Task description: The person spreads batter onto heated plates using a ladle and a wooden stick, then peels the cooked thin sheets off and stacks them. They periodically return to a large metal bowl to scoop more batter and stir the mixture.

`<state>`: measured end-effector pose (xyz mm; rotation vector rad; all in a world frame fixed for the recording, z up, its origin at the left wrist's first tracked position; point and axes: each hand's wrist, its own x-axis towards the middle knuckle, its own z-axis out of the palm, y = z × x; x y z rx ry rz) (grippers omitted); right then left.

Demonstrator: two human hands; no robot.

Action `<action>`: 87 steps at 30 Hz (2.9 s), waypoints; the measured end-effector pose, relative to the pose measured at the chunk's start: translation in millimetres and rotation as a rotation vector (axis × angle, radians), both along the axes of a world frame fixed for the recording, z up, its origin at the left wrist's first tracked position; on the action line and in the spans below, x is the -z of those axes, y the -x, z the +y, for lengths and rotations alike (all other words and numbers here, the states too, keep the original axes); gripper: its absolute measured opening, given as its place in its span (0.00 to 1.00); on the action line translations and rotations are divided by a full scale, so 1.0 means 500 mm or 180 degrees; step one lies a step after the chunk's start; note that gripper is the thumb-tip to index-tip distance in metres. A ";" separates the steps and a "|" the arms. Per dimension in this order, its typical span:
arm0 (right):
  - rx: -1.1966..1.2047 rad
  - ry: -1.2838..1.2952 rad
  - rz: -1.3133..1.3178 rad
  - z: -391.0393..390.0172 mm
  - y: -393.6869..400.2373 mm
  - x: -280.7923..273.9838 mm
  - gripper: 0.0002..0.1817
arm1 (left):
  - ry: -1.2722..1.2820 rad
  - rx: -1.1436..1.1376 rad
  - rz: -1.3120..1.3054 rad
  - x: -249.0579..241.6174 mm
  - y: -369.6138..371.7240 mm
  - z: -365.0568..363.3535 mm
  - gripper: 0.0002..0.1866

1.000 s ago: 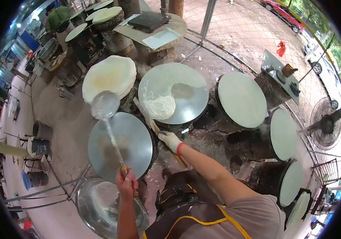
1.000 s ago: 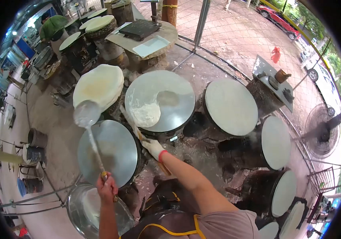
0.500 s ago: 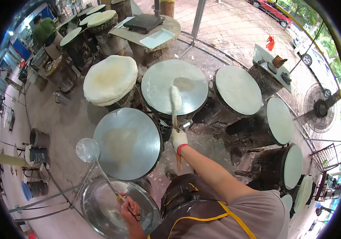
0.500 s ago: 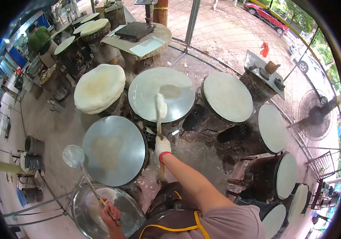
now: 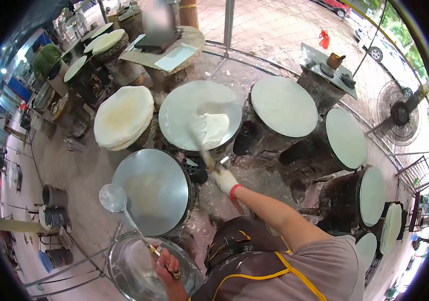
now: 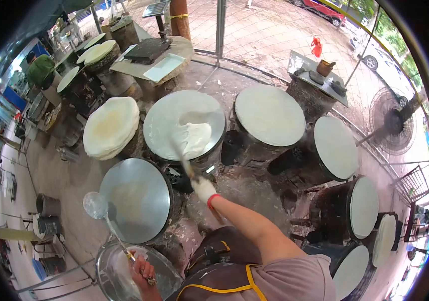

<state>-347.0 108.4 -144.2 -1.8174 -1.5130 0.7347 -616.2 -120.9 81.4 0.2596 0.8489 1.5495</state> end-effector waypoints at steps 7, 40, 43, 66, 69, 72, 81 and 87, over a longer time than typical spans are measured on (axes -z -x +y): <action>0.0255 0.0863 0.0587 0.036 -0.182 -0.122 0.24 | -0.0136 0.0227 -0.0003 -0.025 -0.142 0.066 0.15; 0.0302 0.0539 0.1721 0.162 -0.324 -0.218 0.23 | 0.0679 0.0478 -0.0452 -0.004 -0.324 0.231 0.12; 0.1137 0.0728 0.2004 0.184 -0.270 -0.173 0.23 | 0.0804 0.0622 -0.0528 0.006 -0.313 0.232 0.11; -0.1958 0.0334 0.0216 0.427 -0.396 -0.199 0.22 | 0.1365 0.0725 -0.0848 0.037 -0.442 0.347 0.05; -0.1935 0.0184 0.0481 0.456 -0.401 -0.142 0.23 | 0.1292 0.0835 -0.0537 0.045 -0.432 0.395 0.05; -0.1197 0.1782 0.1543 0.370 -0.419 -0.288 0.20 | 0.1556 0.0957 0.0721 0.048 -0.441 0.461 0.05; 0.0176 0.2101 0.3130 0.125 -0.302 -0.120 0.14 | 0.2010 0.0667 0.2113 0.085 -0.571 0.560 0.05; 0.0158 0.1717 0.2986 0.183 -0.357 -0.284 0.17 | 0.0774 0.1288 -0.1116 0.014 -0.401 0.525 0.03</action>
